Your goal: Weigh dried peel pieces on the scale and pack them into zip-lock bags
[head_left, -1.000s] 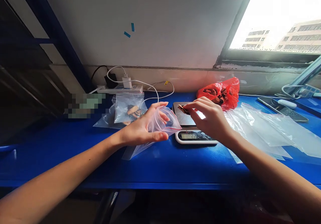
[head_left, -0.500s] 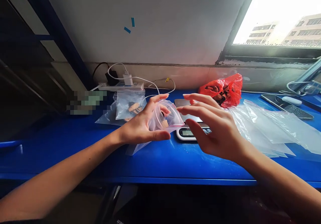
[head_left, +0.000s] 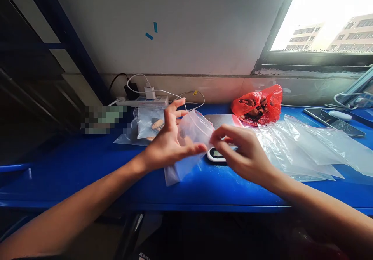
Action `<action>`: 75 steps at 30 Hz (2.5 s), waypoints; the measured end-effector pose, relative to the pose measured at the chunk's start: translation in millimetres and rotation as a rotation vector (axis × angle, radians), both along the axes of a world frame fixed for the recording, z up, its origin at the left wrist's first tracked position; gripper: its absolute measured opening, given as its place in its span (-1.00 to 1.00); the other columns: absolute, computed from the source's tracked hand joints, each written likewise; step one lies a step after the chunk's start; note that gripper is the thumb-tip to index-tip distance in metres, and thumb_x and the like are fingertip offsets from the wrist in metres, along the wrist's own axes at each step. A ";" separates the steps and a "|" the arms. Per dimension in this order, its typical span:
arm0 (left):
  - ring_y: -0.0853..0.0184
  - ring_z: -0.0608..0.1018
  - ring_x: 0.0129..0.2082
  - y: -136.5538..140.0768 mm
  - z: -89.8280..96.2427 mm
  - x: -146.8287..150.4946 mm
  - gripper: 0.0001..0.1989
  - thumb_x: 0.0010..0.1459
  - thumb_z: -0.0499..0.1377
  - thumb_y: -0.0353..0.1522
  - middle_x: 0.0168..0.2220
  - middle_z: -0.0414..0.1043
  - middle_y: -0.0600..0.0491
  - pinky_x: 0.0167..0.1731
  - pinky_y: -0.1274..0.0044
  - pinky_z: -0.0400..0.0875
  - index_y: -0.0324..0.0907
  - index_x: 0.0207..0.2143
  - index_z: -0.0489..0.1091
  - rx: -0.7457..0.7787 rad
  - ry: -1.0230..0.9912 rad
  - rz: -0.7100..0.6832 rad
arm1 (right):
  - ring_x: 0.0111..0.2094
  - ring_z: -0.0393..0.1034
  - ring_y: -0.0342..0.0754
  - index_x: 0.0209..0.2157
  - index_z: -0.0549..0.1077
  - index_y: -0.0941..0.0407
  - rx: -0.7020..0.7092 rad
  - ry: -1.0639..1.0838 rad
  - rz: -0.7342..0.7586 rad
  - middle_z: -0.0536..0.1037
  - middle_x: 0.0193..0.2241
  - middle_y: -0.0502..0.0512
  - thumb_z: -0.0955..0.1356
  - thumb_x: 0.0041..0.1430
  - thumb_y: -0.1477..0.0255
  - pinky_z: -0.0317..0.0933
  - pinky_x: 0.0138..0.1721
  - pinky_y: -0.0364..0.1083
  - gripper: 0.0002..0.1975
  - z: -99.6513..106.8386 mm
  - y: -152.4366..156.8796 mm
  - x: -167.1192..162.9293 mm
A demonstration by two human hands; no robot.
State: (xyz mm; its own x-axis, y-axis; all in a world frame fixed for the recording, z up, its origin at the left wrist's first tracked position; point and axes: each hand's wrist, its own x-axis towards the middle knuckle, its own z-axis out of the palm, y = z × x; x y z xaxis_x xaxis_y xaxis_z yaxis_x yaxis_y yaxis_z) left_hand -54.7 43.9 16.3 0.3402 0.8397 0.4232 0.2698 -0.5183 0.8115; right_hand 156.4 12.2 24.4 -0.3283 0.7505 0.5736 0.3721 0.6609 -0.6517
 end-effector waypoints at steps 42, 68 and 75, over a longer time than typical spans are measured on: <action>0.31 0.52 -0.36 -14.8 -4.2 14.7 -0.85 0.29 0.11 -0.36 -0.38 0.49 0.04 -0.29 0.47 0.40 -0.18 -0.35 0.40 0.414 0.374 0.073 | -0.35 0.34 0.01 -0.41 0.48 0.12 0.407 -0.501 -0.209 0.53 -0.46 0.11 0.28 0.24 0.48 0.15 -0.30 -0.01 -0.82 -10.0 8.8 -5.3; 0.37 0.49 -0.42 -15.4 18.4 5.8 -0.82 0.26 0.06 -0.43 -0.41 0.50 0.07 -0.34 0.52 0.36 -0.20 -0.39 0.41 0.572 0.532 0.109 | -0.41 0.37 -0.04 -0.47 0.47 0.11 0.317 -0.462 -0.191 0.55 -0.49 0.05 0.32 0.03 0.49 0.11 -0.30 -0.07 -0.92 -2.9 27.4 7.9; 0.40 0.49 -0.47 -12.4 33.2 -5.6 -0.84 0.23 0.10 -0.41 -0.46 0.48 0.13 -0.43 0.53 0.33 -0.16 -0.42 0.40 0.539 0.459 0.192 | -0.44 0.39 -0.07 -0.48 0.46 0.09 0.343 -0.379 -0.313 0.55 -0.48 0.05 0.31 0.05 0.46 0.15 -0.32 -0.07 -0.90 5.6 38.1 22.2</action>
